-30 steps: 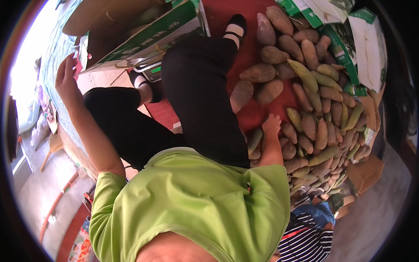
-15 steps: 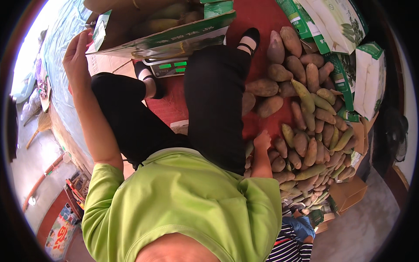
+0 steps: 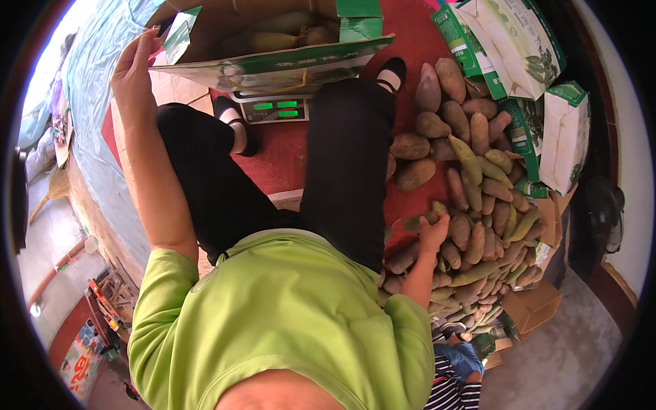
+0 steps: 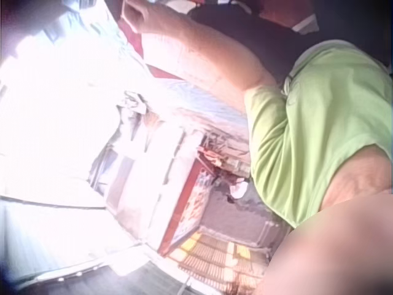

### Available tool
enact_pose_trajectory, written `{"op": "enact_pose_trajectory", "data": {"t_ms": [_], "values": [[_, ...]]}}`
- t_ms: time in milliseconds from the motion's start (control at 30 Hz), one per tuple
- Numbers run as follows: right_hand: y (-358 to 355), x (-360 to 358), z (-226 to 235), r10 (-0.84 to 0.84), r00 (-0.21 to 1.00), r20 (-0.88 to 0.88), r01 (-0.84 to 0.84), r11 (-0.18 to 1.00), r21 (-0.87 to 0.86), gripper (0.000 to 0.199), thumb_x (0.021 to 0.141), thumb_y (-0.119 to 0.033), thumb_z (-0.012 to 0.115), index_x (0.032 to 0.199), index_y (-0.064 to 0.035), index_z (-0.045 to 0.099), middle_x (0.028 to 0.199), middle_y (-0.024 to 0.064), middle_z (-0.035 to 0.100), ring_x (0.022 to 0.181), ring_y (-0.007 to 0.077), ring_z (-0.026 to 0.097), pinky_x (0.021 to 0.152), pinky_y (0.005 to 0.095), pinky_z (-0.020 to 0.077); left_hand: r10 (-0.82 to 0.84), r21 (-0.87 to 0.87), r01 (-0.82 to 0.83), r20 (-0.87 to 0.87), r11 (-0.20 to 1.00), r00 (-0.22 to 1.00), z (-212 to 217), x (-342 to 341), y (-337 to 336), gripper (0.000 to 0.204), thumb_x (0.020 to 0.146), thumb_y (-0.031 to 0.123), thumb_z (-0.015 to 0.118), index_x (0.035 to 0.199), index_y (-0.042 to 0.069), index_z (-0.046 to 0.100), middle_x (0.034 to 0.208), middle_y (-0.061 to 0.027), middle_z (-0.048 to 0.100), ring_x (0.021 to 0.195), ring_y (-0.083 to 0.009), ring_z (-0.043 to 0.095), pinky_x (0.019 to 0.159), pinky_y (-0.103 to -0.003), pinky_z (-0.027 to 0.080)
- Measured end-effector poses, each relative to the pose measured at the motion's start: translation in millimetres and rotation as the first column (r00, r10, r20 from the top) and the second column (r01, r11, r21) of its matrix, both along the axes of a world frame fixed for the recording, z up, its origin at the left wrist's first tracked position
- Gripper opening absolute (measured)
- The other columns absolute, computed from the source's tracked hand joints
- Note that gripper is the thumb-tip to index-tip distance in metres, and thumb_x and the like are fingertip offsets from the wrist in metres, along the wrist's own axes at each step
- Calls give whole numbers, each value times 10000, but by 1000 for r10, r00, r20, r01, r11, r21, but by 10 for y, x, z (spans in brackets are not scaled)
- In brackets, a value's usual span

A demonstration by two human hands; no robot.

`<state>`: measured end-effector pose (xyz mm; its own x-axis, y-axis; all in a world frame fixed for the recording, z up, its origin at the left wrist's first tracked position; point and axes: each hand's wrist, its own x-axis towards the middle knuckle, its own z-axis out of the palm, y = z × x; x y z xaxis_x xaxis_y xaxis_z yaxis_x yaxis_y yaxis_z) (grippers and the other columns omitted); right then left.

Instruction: Sort and weigh radishes or similar root vegetables into boxes.

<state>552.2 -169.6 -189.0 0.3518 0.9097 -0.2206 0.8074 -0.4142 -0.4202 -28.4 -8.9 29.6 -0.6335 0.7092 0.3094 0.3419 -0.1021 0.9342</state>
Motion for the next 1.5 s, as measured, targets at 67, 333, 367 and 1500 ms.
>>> {"op": "enact_pose_trajectory", "data": {"t_ms": [67,333,367,1500], "values": [[186,-82,206,-19,1000,-4,19,998,56,504,629,-78,778,1057,-4,521,987,190,588,934,339,575,825,388,452,-3,2,3,7,1000,1000,-27,-46,-8,219,879,201,610,989,25,679,913,-38,674,861,-99,589,784,-254,418],[578,-437,600,81,997,6,-81,990,114,477,648,-74,767,1055,-18,526,986,171,589,908,313,579,817,372,450,-11,2,11,56,1000,998,-55,-113,-36,217,875,184,615,995,13,674,934,-44,674,847,-99,605,786,-242,428],[589,-430,576,133,991,0,-132,986,102,470,659,-76,762,1055,4,522,977,158,593,907,280,581,816,354,452,-17,4,17,60,1000,998,-58,-129,-36,217,875,184,615,995,13,674,934,-44,674,847,-99,605,786,-242,428],[2466,-866,670,230,810,-540,-273,962,1,296,866,-103,564,1159,-62,553,955,30,618,830,111,574,640,247,459,38,-177,35,394,984,918,49,-721,-41,309,871,333,600,1087,114,631,1027,-4,604,999,-133,533,813,-308,416]]}}
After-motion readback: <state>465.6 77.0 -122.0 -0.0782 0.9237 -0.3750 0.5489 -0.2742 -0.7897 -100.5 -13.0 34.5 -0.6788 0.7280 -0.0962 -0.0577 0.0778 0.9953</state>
